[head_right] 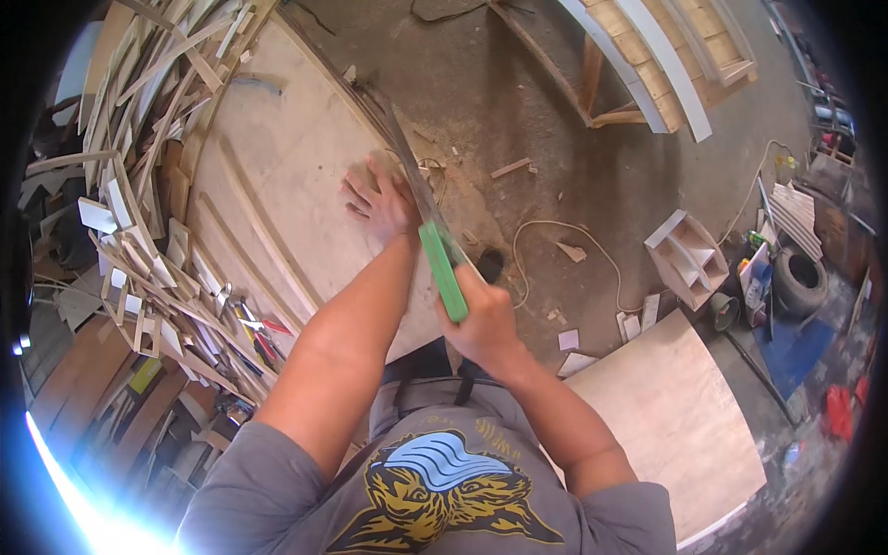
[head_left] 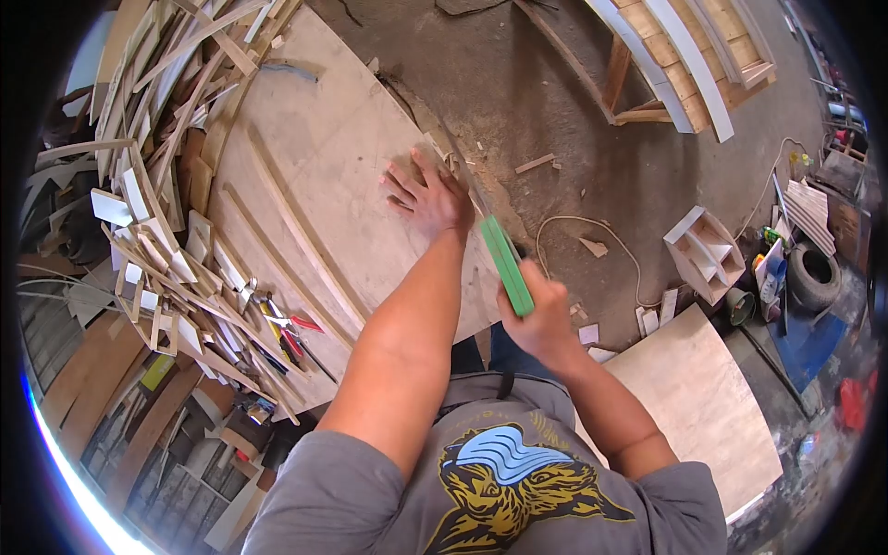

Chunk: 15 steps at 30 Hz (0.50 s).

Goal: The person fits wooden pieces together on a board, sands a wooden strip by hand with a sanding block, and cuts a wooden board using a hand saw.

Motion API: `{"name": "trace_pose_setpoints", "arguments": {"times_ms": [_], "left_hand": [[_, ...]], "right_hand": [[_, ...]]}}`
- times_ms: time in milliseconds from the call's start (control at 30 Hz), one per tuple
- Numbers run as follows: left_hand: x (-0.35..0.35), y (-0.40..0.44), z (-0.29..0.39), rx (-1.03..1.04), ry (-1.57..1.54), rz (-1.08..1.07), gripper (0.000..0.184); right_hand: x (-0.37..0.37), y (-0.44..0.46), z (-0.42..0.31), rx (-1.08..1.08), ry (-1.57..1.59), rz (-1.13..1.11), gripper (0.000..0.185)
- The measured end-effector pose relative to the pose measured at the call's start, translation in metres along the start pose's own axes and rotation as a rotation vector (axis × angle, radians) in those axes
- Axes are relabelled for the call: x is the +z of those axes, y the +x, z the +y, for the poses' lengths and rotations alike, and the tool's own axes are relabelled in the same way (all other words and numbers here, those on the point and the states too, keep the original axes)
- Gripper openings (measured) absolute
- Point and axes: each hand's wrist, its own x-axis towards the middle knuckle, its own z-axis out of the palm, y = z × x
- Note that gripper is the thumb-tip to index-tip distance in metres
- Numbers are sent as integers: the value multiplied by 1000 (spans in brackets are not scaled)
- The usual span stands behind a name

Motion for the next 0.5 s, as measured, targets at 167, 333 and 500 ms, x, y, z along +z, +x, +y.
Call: {"name": "trace_pose_setpoints", "arguments": {"times_ms": [167, 333, 500], "left_hand": [[7, 4, -5, 6, 15, 19, 69], [3, 2, -1, -14, 41, 11, 69], [2, 4, -4, 2, 25, 16, 68]], "right_hand": [[32, 40, 22, 57, -50, -33, 19], [11, 13, 23, 38, 22, -18, 22], [34, 41, 40, -4, -20, 23, 19]]}}
